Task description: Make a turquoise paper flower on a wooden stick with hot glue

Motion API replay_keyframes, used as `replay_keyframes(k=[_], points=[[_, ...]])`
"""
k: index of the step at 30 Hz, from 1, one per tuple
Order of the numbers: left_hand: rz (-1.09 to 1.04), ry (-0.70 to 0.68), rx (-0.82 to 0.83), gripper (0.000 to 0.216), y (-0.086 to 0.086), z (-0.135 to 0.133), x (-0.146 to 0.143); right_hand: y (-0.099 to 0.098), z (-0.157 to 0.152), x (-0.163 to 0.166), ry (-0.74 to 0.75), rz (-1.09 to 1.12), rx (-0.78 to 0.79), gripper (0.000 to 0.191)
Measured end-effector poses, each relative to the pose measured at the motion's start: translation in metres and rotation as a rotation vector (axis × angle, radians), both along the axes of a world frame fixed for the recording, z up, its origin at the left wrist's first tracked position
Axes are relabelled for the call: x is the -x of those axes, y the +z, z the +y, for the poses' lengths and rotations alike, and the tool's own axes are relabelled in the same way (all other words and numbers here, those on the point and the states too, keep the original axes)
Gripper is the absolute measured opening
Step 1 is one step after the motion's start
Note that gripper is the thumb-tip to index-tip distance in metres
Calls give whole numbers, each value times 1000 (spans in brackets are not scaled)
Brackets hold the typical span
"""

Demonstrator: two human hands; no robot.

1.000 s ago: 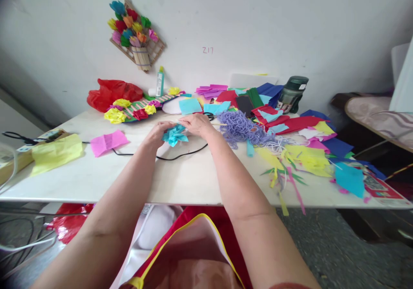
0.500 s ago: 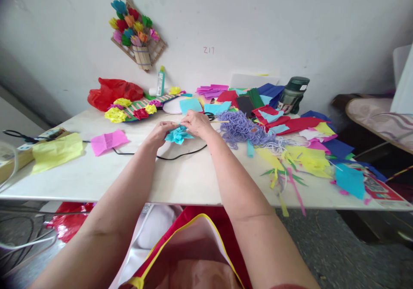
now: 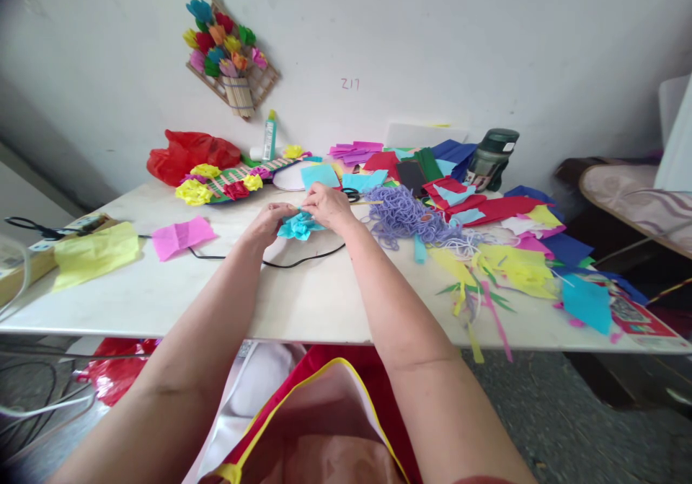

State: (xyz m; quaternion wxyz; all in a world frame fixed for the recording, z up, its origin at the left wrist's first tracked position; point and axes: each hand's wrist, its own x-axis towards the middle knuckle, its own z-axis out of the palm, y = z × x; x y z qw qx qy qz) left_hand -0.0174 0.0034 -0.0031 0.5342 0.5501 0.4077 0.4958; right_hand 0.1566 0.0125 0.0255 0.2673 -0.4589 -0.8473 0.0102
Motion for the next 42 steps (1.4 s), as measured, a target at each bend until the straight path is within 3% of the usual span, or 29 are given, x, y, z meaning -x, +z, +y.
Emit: replay_keyframes(k=[25, 42], points=[[47, 60, -26, 14, -4, 5, 1, -1, 1, 6, -44, 181, 97, 8], [74, 56, -122, 28, 1, 1, -1, -10, 15, 5, 18, 340, 117, 4]])
